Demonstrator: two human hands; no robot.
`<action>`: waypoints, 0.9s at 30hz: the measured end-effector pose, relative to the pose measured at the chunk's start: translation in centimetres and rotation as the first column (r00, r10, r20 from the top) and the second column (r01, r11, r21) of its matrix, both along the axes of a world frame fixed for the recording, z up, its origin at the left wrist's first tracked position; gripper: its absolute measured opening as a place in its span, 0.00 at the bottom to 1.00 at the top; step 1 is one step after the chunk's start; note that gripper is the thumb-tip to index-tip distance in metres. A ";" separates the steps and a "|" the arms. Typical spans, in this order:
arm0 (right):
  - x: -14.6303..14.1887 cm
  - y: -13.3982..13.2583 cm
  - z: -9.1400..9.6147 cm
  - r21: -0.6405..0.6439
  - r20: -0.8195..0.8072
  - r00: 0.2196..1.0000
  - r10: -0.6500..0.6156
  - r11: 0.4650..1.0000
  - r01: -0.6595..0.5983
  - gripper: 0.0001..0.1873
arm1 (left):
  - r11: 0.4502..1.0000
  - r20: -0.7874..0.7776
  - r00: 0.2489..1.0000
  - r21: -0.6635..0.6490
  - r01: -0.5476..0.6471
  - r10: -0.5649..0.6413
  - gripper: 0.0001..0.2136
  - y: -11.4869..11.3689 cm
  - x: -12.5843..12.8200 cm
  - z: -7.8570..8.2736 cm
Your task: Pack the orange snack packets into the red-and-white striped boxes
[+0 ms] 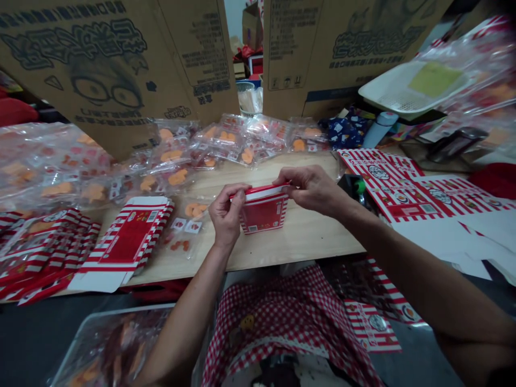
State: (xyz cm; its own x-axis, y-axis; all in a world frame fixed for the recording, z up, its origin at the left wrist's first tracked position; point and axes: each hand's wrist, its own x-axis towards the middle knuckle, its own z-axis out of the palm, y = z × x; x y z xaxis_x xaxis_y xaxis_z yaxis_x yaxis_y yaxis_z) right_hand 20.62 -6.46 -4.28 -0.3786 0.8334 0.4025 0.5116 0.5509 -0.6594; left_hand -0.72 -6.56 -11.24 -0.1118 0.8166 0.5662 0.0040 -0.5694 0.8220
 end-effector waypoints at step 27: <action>13.1 -4.9 -9.6 -0.450 0.034 0.465 -0.885 0.402 0.797 0.17 | 0.900 -0.771 0.611 0.380 0.214 0.180 0.06 1.5 2.7 3.5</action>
State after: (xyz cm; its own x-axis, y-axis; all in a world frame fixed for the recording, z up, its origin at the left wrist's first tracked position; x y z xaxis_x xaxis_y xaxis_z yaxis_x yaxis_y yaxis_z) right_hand 33.73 -11.40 -13.90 0.6434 0.7650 -0.0292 0.4236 -0.3875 -0.8188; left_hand 1.96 -5.02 -7.78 0.5378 0.4904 0.6857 0.5076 -0.8378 0.2011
